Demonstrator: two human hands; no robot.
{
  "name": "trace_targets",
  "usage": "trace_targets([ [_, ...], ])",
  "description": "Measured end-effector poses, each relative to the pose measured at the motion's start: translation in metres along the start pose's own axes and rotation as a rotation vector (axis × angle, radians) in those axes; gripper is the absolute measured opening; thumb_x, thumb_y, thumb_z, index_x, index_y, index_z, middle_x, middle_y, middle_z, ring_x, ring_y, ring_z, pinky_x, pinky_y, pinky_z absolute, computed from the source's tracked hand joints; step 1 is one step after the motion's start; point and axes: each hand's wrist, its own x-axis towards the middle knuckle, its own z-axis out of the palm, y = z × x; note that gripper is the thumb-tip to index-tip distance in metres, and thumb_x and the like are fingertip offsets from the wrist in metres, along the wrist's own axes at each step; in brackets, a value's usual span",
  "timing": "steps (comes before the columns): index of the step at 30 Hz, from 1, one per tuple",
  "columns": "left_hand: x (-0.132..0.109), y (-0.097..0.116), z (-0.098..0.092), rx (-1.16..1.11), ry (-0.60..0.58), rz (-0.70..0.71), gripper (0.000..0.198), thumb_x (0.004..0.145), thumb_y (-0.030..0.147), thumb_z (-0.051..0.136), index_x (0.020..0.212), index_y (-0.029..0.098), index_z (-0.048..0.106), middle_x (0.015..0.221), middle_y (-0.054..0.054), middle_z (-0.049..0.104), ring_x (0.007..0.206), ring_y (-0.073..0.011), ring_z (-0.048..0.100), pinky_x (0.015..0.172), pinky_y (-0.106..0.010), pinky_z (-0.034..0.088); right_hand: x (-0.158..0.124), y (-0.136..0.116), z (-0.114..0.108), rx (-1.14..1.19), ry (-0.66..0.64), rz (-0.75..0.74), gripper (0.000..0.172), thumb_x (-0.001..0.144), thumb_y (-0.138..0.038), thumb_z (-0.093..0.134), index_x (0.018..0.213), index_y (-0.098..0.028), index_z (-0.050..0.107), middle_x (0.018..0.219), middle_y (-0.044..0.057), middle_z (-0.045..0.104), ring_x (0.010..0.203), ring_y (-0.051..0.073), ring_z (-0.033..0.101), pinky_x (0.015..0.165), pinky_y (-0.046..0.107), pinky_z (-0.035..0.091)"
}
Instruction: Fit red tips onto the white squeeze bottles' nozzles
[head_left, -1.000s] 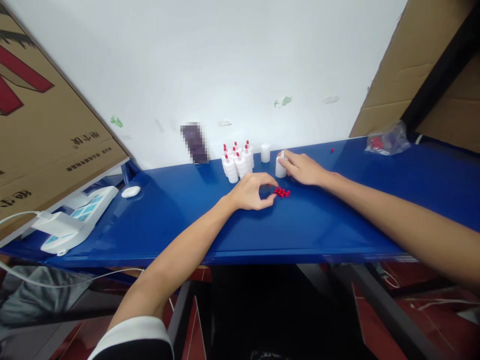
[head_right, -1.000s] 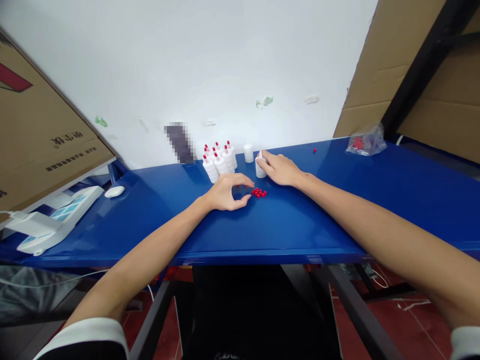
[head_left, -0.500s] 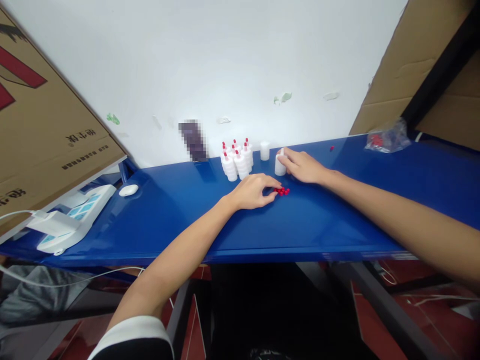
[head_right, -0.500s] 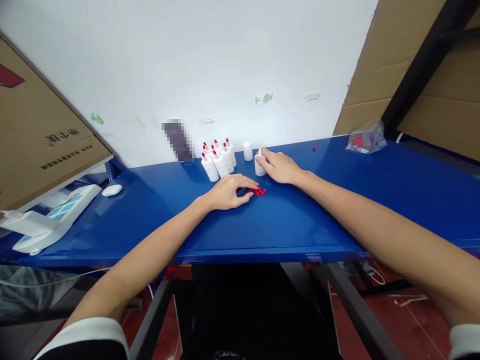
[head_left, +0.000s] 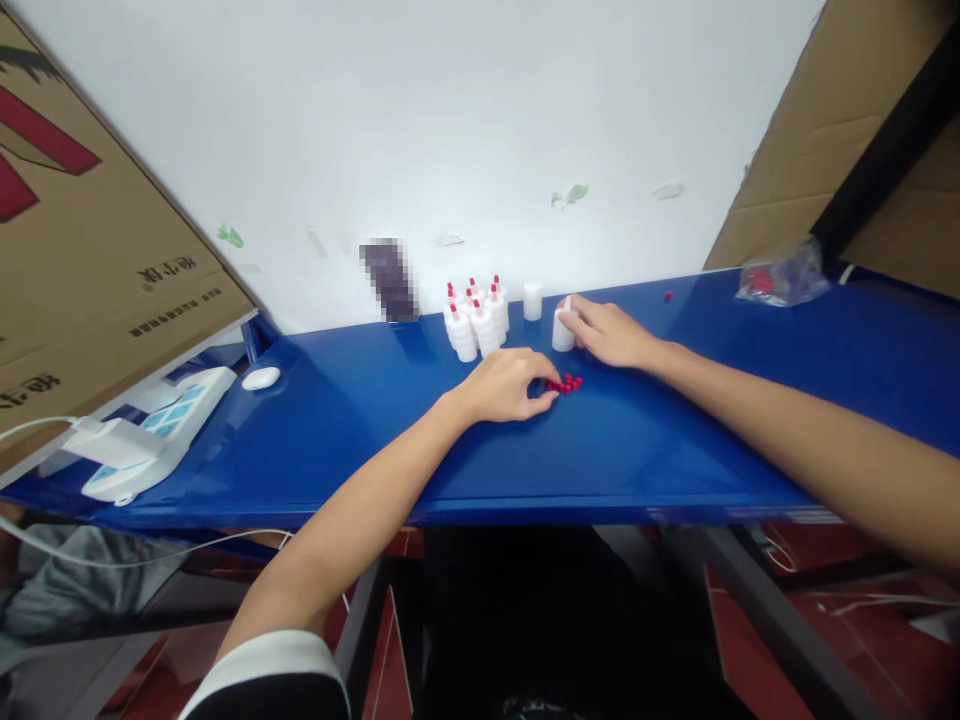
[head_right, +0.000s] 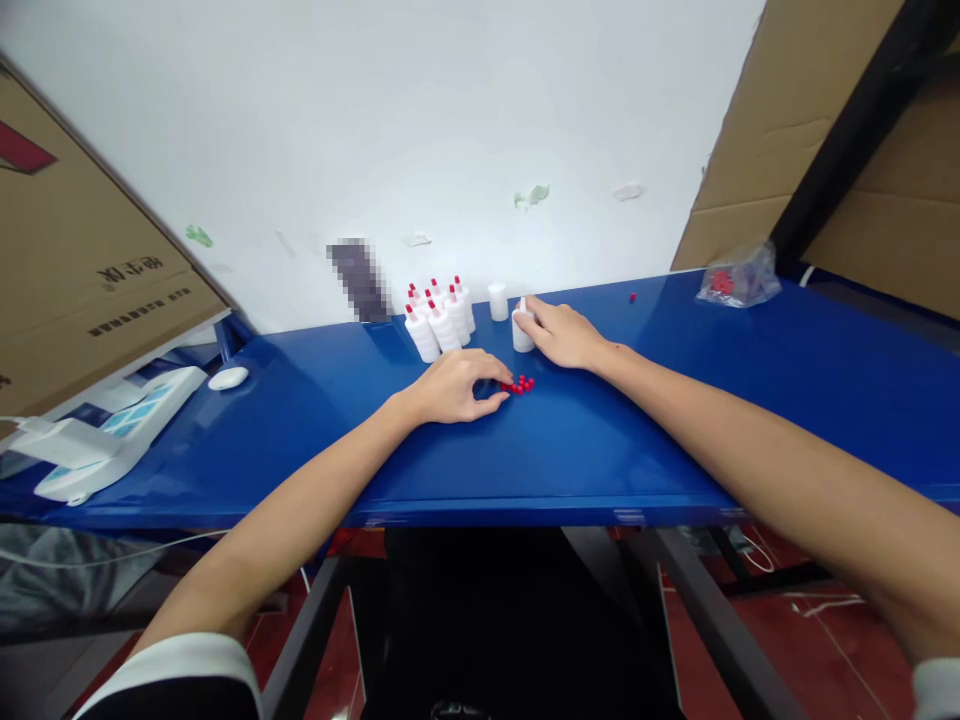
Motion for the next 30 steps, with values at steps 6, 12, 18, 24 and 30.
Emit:
trace_targets([
  [6,0.0005,0.0065,-0.0009,0.001,0.0,-0.014,0.023,0.093,0.026,0.062,0.109,0.019,0.077,0.109,-0.005,0.08,0.097,-0.0205,0.073,0.089,-0.035,0.057,-0.0002,0.0001,0.0005,0.018,0.005,-0.011,0.033,0.104,-0.052,0.034,0.098,-0.025,0.052,0.077,0.007,0.07,0.078,0.03,0.068,0.076,0.039,0.045],
  [12,0.0012,0.0087,-0.0008,-0.025,-0.011,-0.005,0.025,0.093,0.024,0.062,0.112,0.018,0.077,0.109,-0.007,0.079,0.098,-0.0205,0.072,0.091,-0.034,0.057,0.0003,0.0007,0.001,0.017,0.006,-0.017,0.034,0.105,-0.052,0.033,0.098,-0.024,0.053,0.078,0.008,0.071,0.078,0.029,0.068,0.076,0.039,0.045],
  [18,0.0014,0.0102,-0.0003,-0.042,-0.017,0.009,0.022,0.094,0.023,0.061,0.109,0.017,0.077,0.108,-0.008,0.078,0.099,-0.0203,0.071,0.091,-0.034,0.056,0.0011,0.0015,0.001,0.011,0.0,-0.014,0.037,0.105,-0.052,0.033,0.105,-0.024,0.057,0.078,0.007,0.07,0.078,0.03,0.068,0.076,0.039,0.045],
  [24,0.0014,0.0083,-0.0008,-0.045,-0.011,0.027,0.021,0.094,0.023,0.061,0.105,0.016,0.078,0.103,-0.008,0.077,0.094,-0.0199,0.07,0.087,-0.034,0.056,0.001,0.0012,0.0012,0.018,-0.002,-0.013,0.036,0.105,-0.051,0.033,0.106,-0.024,0.058,0.077,0.007,0.07,0.078,0.03,0.068,0.076,0.039,0.045],
  [30,0.0001,0.0017,-0.0044,-0.051,0.005,-0.018,0.019,0.093,0.02,0.062,0.102,0.016,0.078,0.098,-0.007,0.077,0.09,-0.019,0.07,0.087,-0.033,0.056,0.0013,0.0016,0.0015,0.014,0.002,-0.001,0.037,0.105,-0.052,0.034,0.106,-0.024,0.058,0.078,0.008,0.071,0.078,0.031,0.068,0.076,0.04,0.046],
])
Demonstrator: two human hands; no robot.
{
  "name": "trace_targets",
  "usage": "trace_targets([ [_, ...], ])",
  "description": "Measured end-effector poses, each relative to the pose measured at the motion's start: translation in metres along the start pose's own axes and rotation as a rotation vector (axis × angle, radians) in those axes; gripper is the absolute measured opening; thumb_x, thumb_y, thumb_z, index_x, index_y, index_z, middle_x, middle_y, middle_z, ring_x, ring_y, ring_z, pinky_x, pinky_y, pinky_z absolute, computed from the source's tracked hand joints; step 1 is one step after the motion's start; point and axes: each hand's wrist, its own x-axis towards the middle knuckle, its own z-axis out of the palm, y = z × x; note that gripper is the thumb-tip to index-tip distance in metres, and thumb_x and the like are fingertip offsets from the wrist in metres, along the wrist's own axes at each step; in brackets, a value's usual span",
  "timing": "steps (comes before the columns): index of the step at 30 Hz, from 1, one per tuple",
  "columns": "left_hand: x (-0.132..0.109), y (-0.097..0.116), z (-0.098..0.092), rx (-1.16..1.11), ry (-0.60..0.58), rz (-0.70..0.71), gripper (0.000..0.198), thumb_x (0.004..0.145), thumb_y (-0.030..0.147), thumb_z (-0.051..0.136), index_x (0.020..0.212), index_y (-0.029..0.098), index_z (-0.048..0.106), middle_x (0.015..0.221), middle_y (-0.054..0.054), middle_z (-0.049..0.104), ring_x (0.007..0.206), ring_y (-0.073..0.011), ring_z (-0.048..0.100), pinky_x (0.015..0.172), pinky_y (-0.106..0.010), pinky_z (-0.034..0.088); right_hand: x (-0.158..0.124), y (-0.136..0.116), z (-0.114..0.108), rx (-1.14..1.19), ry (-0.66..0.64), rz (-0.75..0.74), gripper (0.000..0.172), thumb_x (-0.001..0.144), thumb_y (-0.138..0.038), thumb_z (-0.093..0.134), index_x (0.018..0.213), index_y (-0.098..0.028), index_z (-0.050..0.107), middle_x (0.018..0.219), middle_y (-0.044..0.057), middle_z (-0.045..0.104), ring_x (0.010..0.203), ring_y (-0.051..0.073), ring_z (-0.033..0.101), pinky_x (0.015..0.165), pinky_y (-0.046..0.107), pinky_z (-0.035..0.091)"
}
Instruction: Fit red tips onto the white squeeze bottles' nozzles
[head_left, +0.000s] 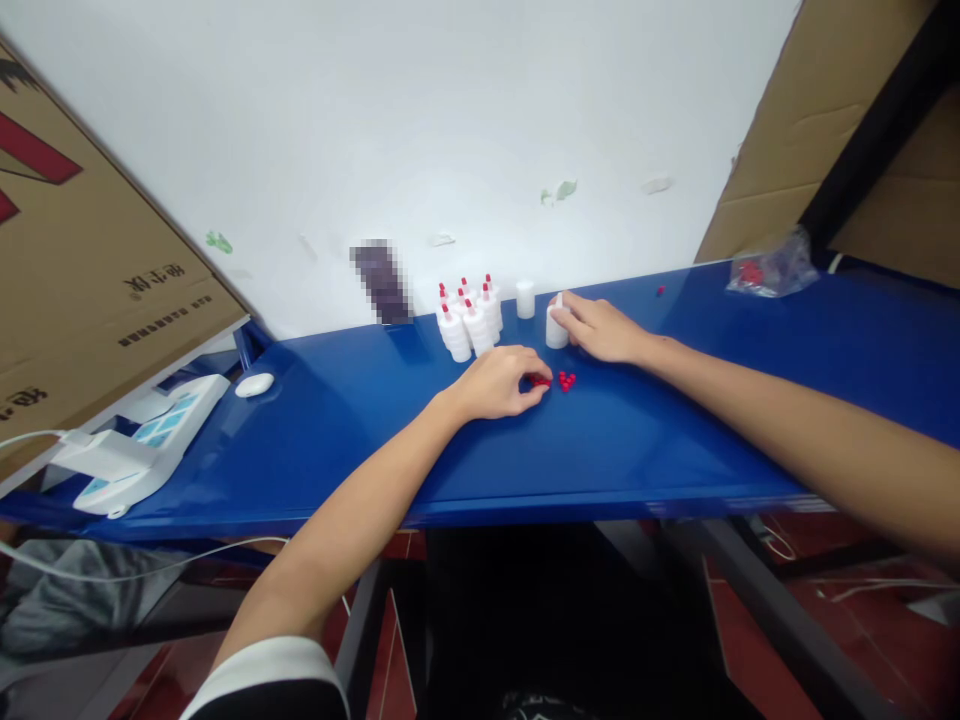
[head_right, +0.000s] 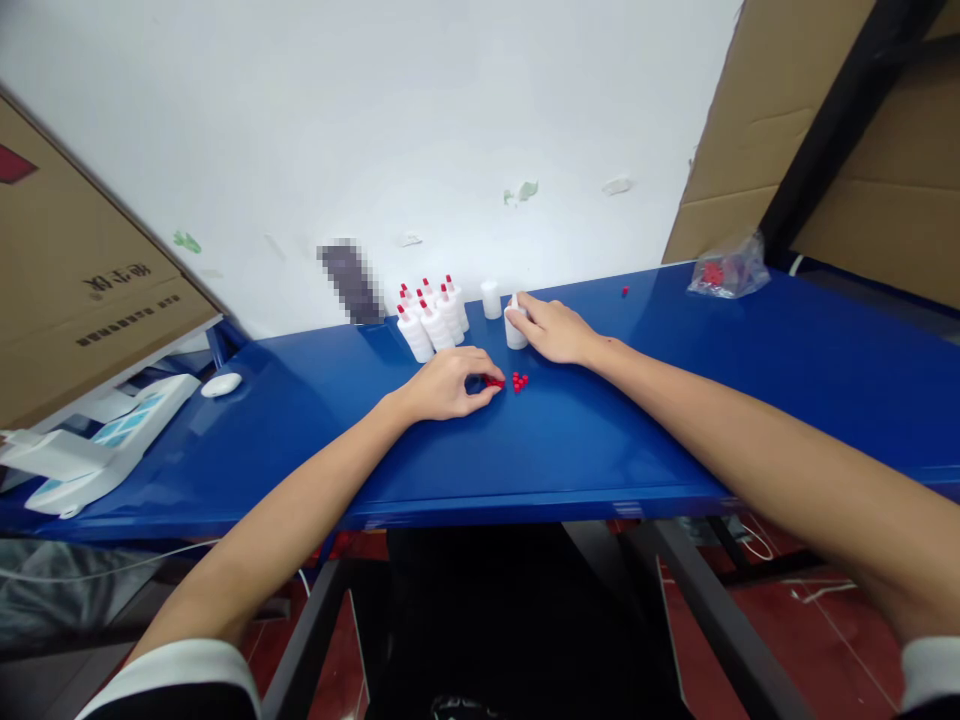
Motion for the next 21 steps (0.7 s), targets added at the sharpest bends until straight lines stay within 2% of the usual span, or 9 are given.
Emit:
trace_targets([
  [9,-0.001,-0.012,-0.001,0.02,0.026,-0.048,0.017,0.09,0.02,0.064,0.099,0.017,0.077,0.097,-0.007,0.077,0.087,-0.0192,0.07,0.085,-0.034,0.056,0.001,0.001,0.0,-0.004,-0.01,0.003,0.037,0.104,-0.053,0.033,0.105,-0.024,0.056,0.078,0.008,0.071,0.078,0.031,0.068,0.076,0.04,0.045],
  [15,-0.003,-0.009,-0.005,-0.006,0.019,-0.084,0.014,0.088,0.024,0.064,0.092,0.017,0.075,0.091,-0.006,0.076,0.08,-0.0168,0.067,0.079,-0.031,0.053,0.0,0.0,-0.001,-0.003,-0.011,0.001,0.035,0.105,-0.052,0.033,0.102,-0.025,0.055,0.078,0.006,0.071,0.078,0.03,0.069,0.077,0.04,0.046],
  [21,-0.002,-0.007,-0.006,-0.041,0.109,-0.191,0.023,0.093,0.035,0.059,0.091,0.017,0.074,0.089,-0.005,0.073,0.069,-0.0132,0.06,0.072,-0.029,0.05,0.0,-0.001,-0.002,-0.006,-0.015,0.002,0.037,0.105,-0.053,0.033,0.104,-0.025,0.057,0.079,0.007,0.072,0.08,0.03,0.07,0.078,0.041,0.048],
])
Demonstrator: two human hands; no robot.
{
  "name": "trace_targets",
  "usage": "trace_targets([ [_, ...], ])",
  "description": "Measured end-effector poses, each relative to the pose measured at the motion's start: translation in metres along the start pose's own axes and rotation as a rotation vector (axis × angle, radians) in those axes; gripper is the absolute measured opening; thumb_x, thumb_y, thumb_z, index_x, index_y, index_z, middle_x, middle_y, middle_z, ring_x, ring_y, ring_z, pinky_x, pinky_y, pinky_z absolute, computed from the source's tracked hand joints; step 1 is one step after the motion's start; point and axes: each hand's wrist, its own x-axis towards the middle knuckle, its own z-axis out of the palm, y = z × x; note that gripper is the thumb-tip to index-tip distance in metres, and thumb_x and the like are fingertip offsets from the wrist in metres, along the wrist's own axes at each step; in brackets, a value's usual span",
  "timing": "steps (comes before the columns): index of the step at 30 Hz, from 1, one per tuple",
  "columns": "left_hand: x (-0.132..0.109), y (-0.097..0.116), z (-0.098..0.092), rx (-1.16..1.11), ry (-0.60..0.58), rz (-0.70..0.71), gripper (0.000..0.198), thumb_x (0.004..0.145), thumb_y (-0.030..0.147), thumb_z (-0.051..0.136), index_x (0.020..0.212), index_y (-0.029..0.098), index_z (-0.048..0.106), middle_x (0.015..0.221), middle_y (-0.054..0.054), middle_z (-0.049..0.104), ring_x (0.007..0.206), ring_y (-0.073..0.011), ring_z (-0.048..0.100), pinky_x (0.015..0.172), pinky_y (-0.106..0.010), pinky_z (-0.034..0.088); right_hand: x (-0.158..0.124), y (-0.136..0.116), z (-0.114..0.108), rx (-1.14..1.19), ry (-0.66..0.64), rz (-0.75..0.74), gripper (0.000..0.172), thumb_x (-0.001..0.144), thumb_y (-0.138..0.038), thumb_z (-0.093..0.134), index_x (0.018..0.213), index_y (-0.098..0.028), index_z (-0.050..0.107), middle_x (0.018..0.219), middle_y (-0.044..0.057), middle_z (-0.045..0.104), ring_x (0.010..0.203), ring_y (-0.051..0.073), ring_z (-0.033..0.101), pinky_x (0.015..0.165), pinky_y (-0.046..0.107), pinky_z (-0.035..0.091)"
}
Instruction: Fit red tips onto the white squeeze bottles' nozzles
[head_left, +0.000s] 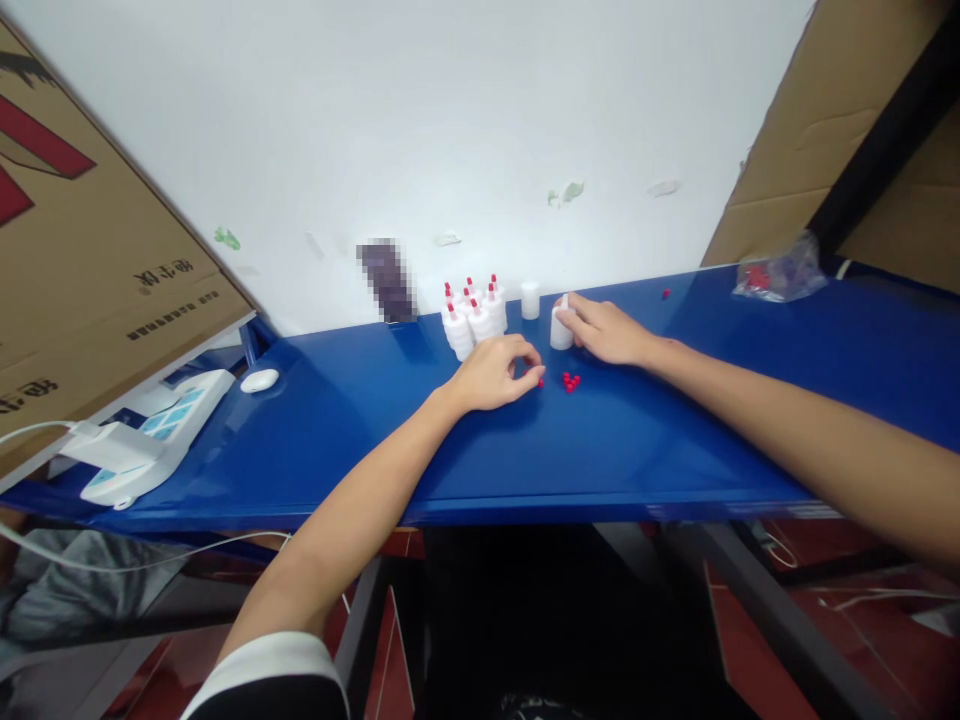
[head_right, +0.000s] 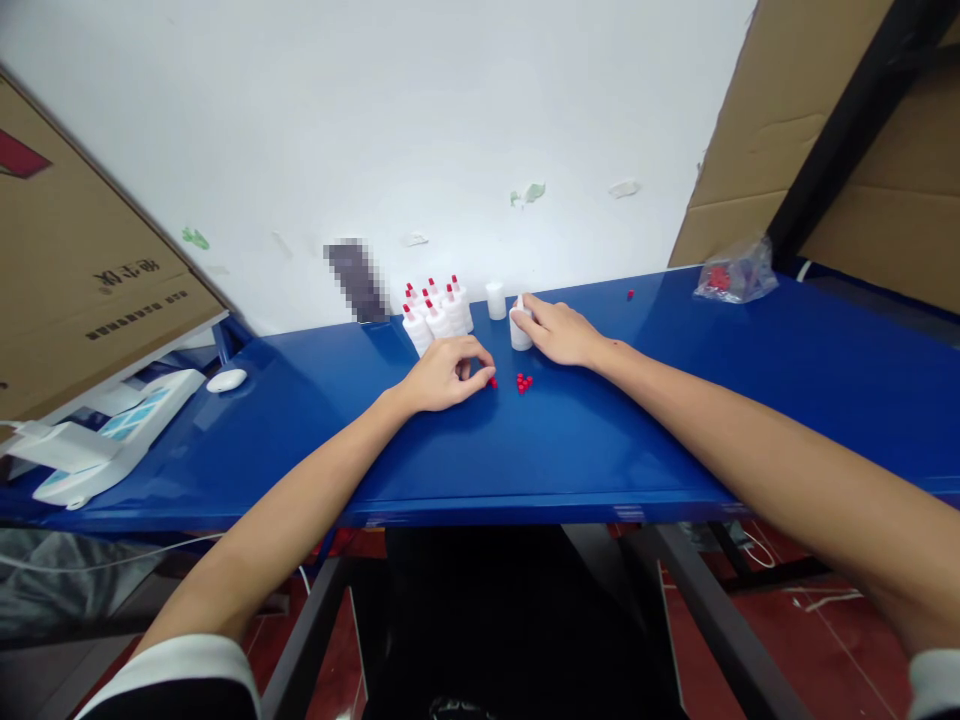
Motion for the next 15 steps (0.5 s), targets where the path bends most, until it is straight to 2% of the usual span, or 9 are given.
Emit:
trace_targets([
  [4,0.002,0.0,-0.0012,-0.017,0.067,-0.054,0.027,0.096,0.033,0.053,0.09,0.017,0.074,0.088,-0.005,0.074,0.072,-0.0139,0.06,0.075,-0.029,0.05,0.0001,0.0003,0.0,0.004,0.002,-0.006,0.038,0.105,-0.053,0.033,0.106,-0.025,0.058,0.081,0.008,0.072,0.08,0.031,0.069,0.078,0.041,0.048],
  [8,0.0033,0.0029,-0.0029,-0.12,0.003,-0.098,0.027,0.094,0.031,0.053,0.085,0.016,0.073,0.083,-0.003,0.073,0.069,-0.0125,0.058,0.071,-0.027,0.047,-0.0002,-0.0003,-0.0003,0.012,-0.003,0.003,0.037,0.105,-0.053,0.033,0.106,-0.025,0.057,0.08,0.007,0.071,0.08,0.031,0.068,0.078,0.041,0.047],
  [11,0.0036,0.0042,-0.0035,-0.146,0.005,-0.151,0.027,0.093,0.031,0.052,0.081,0.015,0.071,0.072,-0.001,0.068,0.064,-0.012,0.054,0.067,-0.027,0.044,-0.0003,-0.0004,-0.0004,0.003,-0.008,0.009,0.037,0.105,-0.053,0.033,0.106,-0.025,0.057,0.08,0.007,0.07,0.079,0.03,0.068,0.077,0.041,0.046],
  [15,0.0037,0.0029,-0.0034,-0.047,0.067,-0.187,0.028,0.092,0.031,0.051,0.072,0.016,0.064,0.061,0.001,0.058,0.06,-0.0124,0.05,0.065,-0.028,0.04,-0.0002,0.0003,-0.0004,0.003,-0.002,0.007,0.038,0.105,-0.054,0.033,0.107,-0.025,0.057,0.078,0.007,0.07,0.079,0.03,0.068,0.077,0.041,0.047],
])
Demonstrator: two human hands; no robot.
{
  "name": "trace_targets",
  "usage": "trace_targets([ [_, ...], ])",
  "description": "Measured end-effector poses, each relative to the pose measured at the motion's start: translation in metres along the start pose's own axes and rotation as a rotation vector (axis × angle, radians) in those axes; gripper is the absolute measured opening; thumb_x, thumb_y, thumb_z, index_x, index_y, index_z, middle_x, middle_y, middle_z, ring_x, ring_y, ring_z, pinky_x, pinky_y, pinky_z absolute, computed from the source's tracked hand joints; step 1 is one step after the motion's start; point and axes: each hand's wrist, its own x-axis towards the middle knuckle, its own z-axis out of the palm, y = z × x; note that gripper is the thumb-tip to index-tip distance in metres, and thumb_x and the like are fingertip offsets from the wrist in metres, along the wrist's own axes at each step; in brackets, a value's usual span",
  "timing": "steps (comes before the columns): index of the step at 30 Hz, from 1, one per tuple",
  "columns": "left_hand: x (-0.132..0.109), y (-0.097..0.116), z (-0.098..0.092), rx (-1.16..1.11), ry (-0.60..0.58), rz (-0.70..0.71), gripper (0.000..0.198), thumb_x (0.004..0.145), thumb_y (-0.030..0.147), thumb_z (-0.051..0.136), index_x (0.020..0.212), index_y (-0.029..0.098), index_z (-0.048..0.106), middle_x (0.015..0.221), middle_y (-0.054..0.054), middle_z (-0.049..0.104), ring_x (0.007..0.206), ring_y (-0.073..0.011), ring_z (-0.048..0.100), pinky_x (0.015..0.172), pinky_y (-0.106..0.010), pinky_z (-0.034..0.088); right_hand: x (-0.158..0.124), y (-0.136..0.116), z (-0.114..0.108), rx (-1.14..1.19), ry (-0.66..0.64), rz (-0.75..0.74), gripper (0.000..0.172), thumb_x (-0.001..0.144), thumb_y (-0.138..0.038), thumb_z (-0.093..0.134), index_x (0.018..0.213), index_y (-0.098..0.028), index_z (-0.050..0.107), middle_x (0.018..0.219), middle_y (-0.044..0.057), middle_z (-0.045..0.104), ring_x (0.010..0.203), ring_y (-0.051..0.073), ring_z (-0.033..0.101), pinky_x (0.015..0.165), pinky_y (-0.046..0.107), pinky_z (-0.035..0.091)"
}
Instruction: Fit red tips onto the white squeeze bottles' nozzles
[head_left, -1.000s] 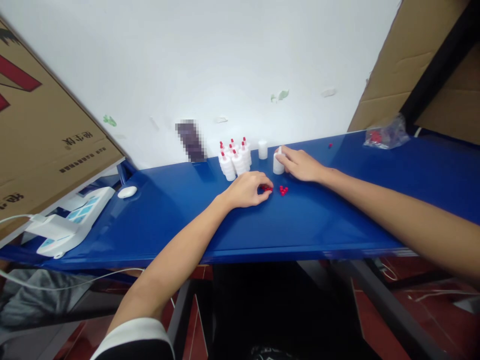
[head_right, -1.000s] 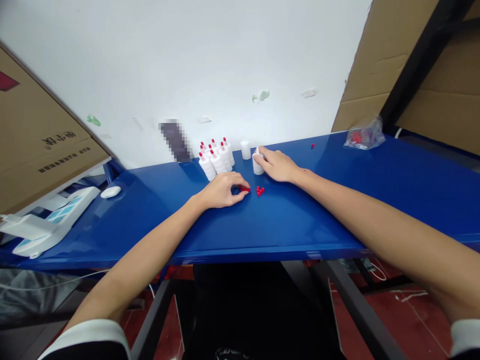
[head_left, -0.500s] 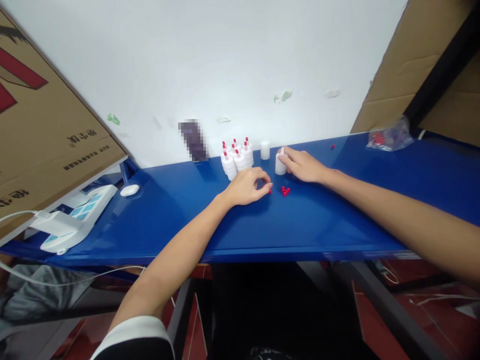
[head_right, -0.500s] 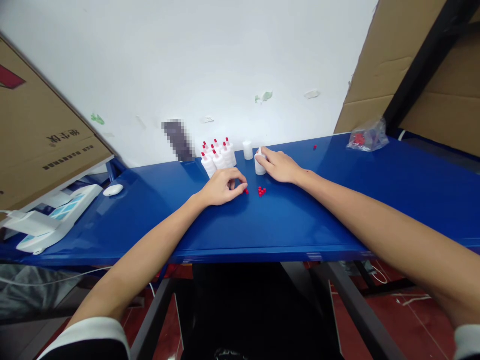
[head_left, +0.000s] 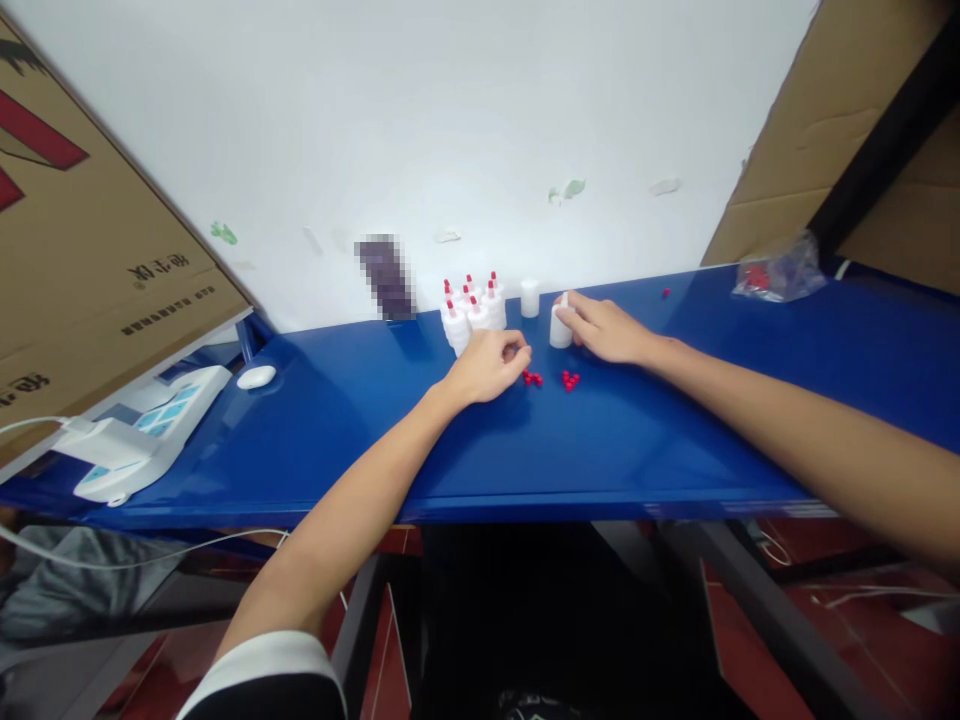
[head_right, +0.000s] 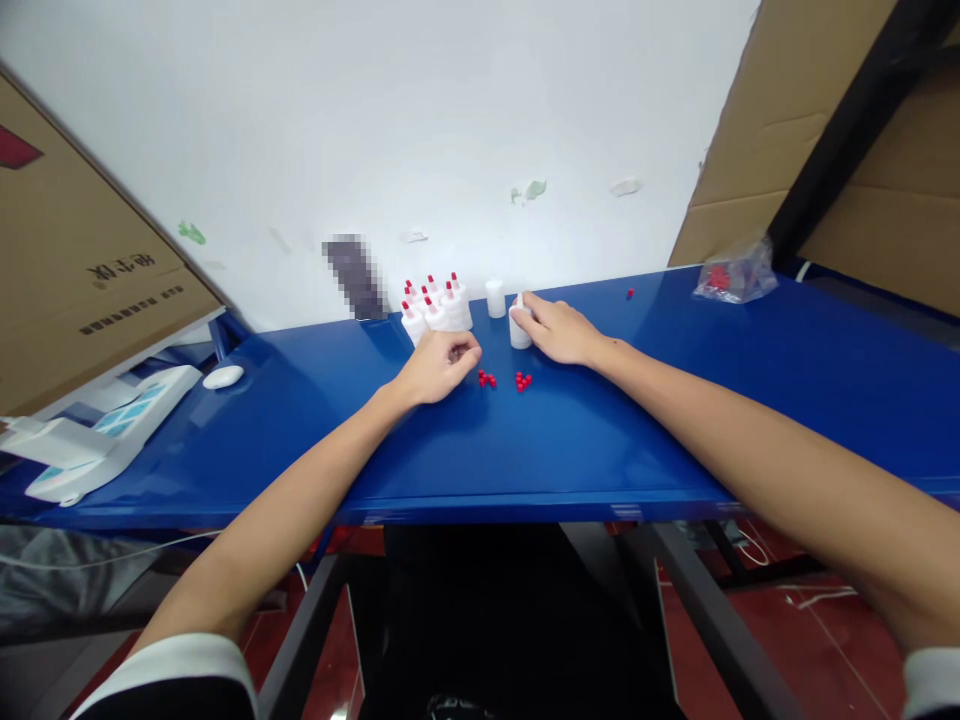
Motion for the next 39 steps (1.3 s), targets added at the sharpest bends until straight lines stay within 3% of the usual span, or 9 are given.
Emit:
trace_targets([
  [4,0.001,0.0,0.0,0.106,-0.039,0.069,0.037,0.09,0.028,0.05,0.054,0.02,0.041,0.057,0.001,0.05,0.057,-0.0123,0.042,0.063,-0.031,0.035,0.0,0.0,0.0,0.012,-0.005,0.0,0.036,0.104,-0.053,0.034,0.106,-0.025,0.057,0.078,0.007,0.07,0.079,0.03,0.068,0.079,0.042,0.048],
  [7,0.001,0.002,-0.001,0.102,-0.076,0.093,0.04,0.092,0.025,0.047,0.053,0.021,0.037,0.053,0.001,0.047,0.056,-0.0133,0.042,0.065,-0.033,0.037,0.0,-0.001,-0.001,0.015,-0.007,0.0,0.038,0.104,-0.054,0.033,0.106,-0.025,0.057,0.079,0.007,0.069,0.08,0.03,0.067,0.079,0.042,0.048],
  [12,0.0,0.003,0.0,0.091,-0.111,0.006,0.051,0.105,0.037,0.039,0.057,0.02,0.046,0.054,-0.001,0.055,0.057,-0.0152,0.052,0.066,-0.033,0.042,0.0,-0.002,-0.001,0.012,-0.008,0.005,0.038,0.104,-0.054,0.032,0.105,-0.025,0.057,0.079,0.007,0.07,0.081,0.031,0.068,0.081,0.044,0.048],
  [18,0.001,0.001,0.005,0.257,-0.138,-0.008,0.054,0.11,0.046,0.028,0.076,0.019,0.06,0.068,-0.005,0.062,0.068,-0.0203,0.06,0.071,-0.034,0.044,0.0,0.0,0.0,0.008,-0.004,-0.003,0.036,0.105,-0.053,0.033,0.107,-0.025,0.057,0.08,0.008,0.071,0.08,0.031,0.069,0.079,0.042,0.048],
  [25,-0.003,0.013,0.002,0.396,-0.273,0.011,0.064,0.102,0.072,0.036,0.08,0.018,0.062,0.079,-0.009,0.069,0.072,-0.0233,0.064,0.062,-0.032,0.042,0.0,0.002,0.0,0.019,0.004,-0.004,0.038,0.105,-0.053,0.033,0.108,-0.025,0.059,0.08,0.007,0.071,0.081,0.032,0.069,0.079,0.042,0.049],
  [31,-0.002,0.015,0.006,0.504,-0.302,0.028,0.058,0.101,0.067,0.043,0.088,0.016,0.068,0.087,-0.013,0.073,0.079,-0.0274,0.069,0.064,-0.033,0.044,0.001,0.003,0.001,0.02,0.002,0.004,0.036,0.105,-0.053,0.034,0.106,-0.025,0.057,0.079,0.007,0.07,0.082,0.033,0.069,0.08,0.043,0.048],
  [39,-0.001,0.022,0.015,0.587,-0.285,-0.068,0.074,0.1,0.073,0.035,0.077,0.014,0.072,0.078,-0.017,0.071,0.079,-0.0339,0.071,0.067,-0.039,0.049,0.001,0.002,0.002,0.019,0.003,-0.003,0.036,0.105,-0.053,0.033,0.107,-0.025,0.056,0.078,0.007,0.069,0.078,0.031,0.068,0.077,0.041,0.047],
])
